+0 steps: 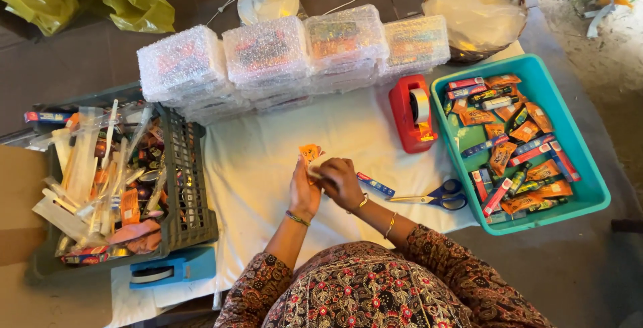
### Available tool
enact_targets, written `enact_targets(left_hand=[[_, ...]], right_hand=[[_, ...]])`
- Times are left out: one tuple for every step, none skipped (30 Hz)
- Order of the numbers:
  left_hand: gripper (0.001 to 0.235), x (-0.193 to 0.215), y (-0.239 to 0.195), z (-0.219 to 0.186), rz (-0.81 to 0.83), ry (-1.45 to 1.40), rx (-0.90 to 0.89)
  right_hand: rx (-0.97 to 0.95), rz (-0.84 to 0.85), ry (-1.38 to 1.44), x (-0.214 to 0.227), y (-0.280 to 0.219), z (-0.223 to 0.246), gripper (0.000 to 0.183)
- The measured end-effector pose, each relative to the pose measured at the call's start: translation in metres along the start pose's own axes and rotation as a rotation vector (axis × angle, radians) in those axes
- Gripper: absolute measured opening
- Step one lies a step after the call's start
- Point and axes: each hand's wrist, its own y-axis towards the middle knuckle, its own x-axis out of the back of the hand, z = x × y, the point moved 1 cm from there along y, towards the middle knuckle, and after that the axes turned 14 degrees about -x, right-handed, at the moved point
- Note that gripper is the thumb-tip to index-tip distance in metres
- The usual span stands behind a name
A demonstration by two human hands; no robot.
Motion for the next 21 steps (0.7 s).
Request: enact_targets(left_hand=[[0.047, 0.016, 0.003, 0.013, -0.004, -0.001, -0.003], [0.045, 0.033, 0.005, 0.026, -0.051, -0.027, 0.028], [0.043, 0.05, 0.005, 0.038, -0.1, -0.05, 0.062], [0.043, 0.044, 0.001, 0.035, -0.105, -0.047, 0.062], [0.044, 0.037, -0.002, 0.032, -0.057, -0.078, 0.032], [0.045, 0.03, -0.007, 0.029, -0.008, -0.108, 0.004], [0.045, 0.024, -0.009, 0.025, -0.004, -0.106, 0.003], [0.046, 0.017, -0.011, 0.02, 0.018, -0.017, -0.049], [0.049, 0.01, -0.012, 0.014, 0.044, 0.072, -0.103], [0.049, 0.016, -0.007, 0.016, 0.053, 0.076, -0.105], [0.05, 0.023, -0.005, 0.018, 0.029, 0.122, -0.132], [0.05, 0.031, -0.003, 0.019, 0.005, 0.169, -0.158], [0.05, 0.021, -0.005, 0.011, 0.008, 0.168, -0.155], [0.05, 0.011, -0.008, 0.004, -0.051, 0.163, -0.091], [0.051, 0.0, -0.01, -0.004, -0.109, 0.157, -0.03], [0.051, 0.003, -0.01, 0.009, -0.104, 0.154, -0.03], [0.052, 0.007, -0.012, 0.02, -0.056, 0.062, -0.044], [0.053, 0.01, -0.014, 0.032, -0.007, -0.029, -0.058], [0.053, 0.011, -0.014, 0.034, -0.006, -0.031, -0.06], [0.054, 0.012, -0.014, 0.036, 0.024, -0.033, -0.038], [0.056, 0.012, -0.013, 0.038, 0.057, -0.034, -0.015]], right_hand=[[0.002, 0.005, 0.001, 0.006, 0.006, 0.013, 0.034], [0.186, -0.135, -0.027, 0.013, 0.011, 0.028, 0.031], [0.367, -0.276, -0.051, 0.019, 0.014, 0.043, 0.029], [0.364, -0.272, -0.046, 0.018, 0.019, 0.035, 0.029], [0.256, -0.124, 0.122, 0.016, 0.025, 0.027, 0.031], [0.145, 0.025, 0.289, 0.014, 0.031, 0.018, 0.033], [0.147, 0.02, 0.29, 0.01, 0.028, 0.012, 0.033], [0.062, 0.089, 0.387, 0.006, 0.025, 0.005, 0.035], [-0.02, 0.155, 0.484, 0.002, 0.024, -0.002, 0.037], [-0.014, 0.147, 0.485, -0.006, 0.017, -0.002, 0.037], [-0.163, 0.17, 0.504, -0.015, 0.008, -0.003, 0.041], [-0.312, 0.194, 0.521, -0.025, -0.002, -0.004, 0.046], [-0.313, 0.19, 0.52, -0.021, -0.006, 0.006, 0.046], [-0.184, 0.137, 0.47, -0.016, -0.011, 0.017, 0.046], [-0.051, 0.087, 0.415, -0.011, -0.013, 0.028, 0.047], [-0.049, 0.083, 0.411, -0.008, -0.007, 0.027, 0.047], [-0.138, 0.045, 0.416, -0.006, -0.002, 0.025, 0.044], [-0.228, 0.007, 0.42, -0.004, 0.002, 0.024, 0.042], [-0.226, 0.008, 0.419, -0.001, 0.007, 0.022, 0.042], [-0.214, -0.011, 0.408, 0.002, 0.012, 0.021, 0.041], [-0.202, -0.033, 0.397, 0.005, 0.018, 0.02, 0.04]])
